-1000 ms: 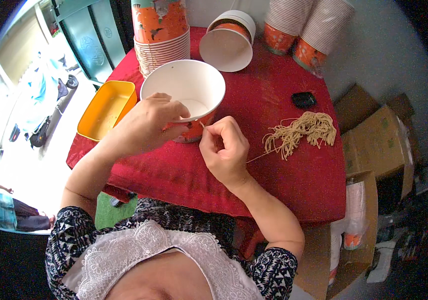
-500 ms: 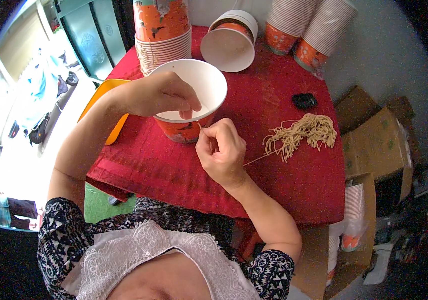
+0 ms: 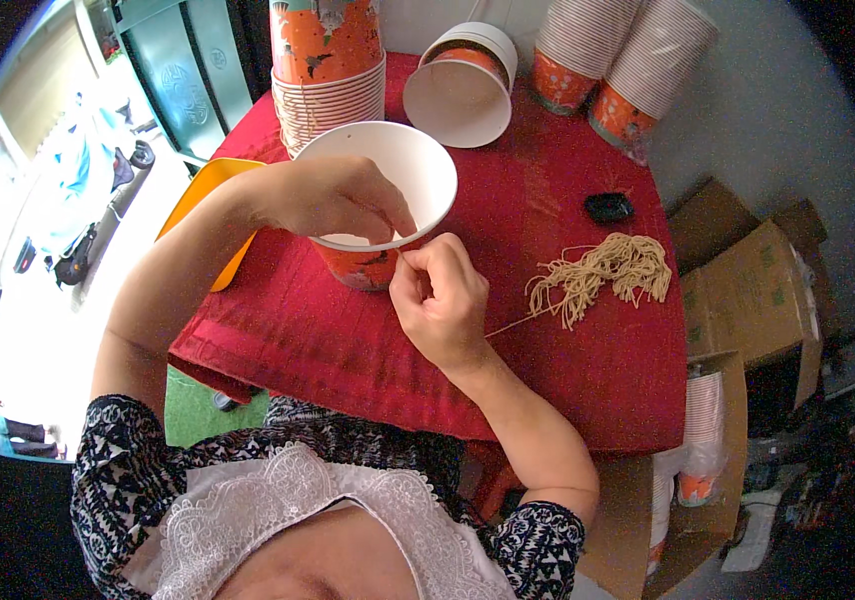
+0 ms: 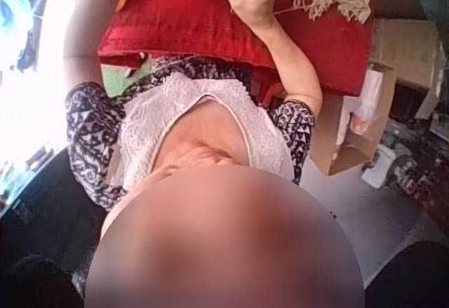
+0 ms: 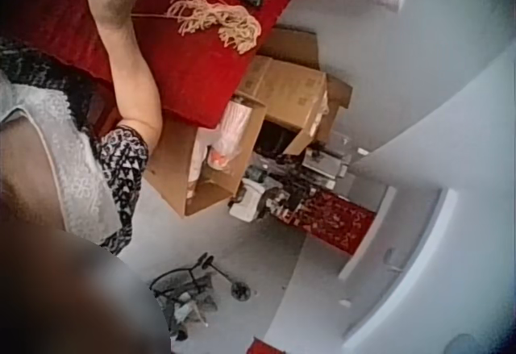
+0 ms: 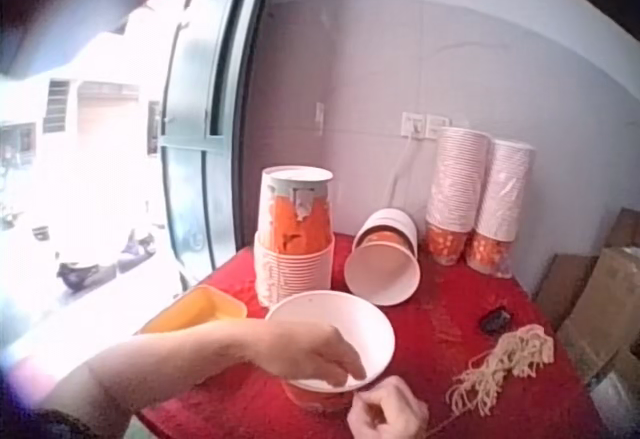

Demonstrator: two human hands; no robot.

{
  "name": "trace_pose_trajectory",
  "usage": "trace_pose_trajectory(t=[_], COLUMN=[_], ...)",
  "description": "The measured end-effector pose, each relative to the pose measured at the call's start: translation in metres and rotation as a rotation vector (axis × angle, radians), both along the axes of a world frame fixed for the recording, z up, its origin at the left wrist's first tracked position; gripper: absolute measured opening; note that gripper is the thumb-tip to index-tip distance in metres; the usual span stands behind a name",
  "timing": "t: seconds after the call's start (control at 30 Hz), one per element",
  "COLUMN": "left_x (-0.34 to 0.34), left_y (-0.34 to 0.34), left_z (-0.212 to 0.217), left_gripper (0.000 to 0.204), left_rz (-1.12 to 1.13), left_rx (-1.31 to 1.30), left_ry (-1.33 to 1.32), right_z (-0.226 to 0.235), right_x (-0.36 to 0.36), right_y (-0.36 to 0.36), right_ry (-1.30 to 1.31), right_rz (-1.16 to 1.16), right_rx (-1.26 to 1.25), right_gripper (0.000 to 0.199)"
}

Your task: Threading and tying string through pre-punched holes in paper buckets to create handles.

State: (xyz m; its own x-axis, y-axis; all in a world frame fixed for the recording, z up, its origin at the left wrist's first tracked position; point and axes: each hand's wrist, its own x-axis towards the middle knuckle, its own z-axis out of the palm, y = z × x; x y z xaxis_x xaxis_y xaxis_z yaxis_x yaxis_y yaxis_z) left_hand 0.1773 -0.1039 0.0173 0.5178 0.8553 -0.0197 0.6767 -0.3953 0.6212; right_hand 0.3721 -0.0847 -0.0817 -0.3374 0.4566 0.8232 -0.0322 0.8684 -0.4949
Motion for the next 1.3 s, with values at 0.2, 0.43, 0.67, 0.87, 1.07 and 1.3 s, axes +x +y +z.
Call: trace_pose_trajectory(t=[0.2,0.43,0.67,0.87,1.07,1.3], left_x=[0.006,0.007,0.033,0.043,0.038,0.031], left_y=[0.005,-0.001,-0.03,-0.042,-0.037,-0.031], left_z=[0.0,-0.005,-0.009,-0.016,-0.033,-0.093], left_gripper=[0.021,0.02,0.023,0.023,0.018,0.016], left_rz=[0.035,0.075,0.132,0.132,0.198,0.439], left_rx=[-0.049,0.043,0.264,0.187,0.366,0.62], left_ry=[0.064,0.082,0.162,0.049,0.389,0.559], right_z=[-0.001,0.005,0.019,0.022,0.007,-0.024], right_x=[-0.003,-0.004,0.025,0.026,0.008,-0.017], right_y=[0.006,-0.006,0.006,0.003,0.006,0.025], right_ry=[-0.016,0.041,-0.191,-0.283,-0.086,-0.137], right_rz=[-0.031,0.119,0.385,0.37,0.489,0.426], right_rx=[0.064,-0.441,-1.155,-1.021,-1.211,-1.289], right_gripper=[0.018,0.011,0.048,0.045,0.032,0.028])
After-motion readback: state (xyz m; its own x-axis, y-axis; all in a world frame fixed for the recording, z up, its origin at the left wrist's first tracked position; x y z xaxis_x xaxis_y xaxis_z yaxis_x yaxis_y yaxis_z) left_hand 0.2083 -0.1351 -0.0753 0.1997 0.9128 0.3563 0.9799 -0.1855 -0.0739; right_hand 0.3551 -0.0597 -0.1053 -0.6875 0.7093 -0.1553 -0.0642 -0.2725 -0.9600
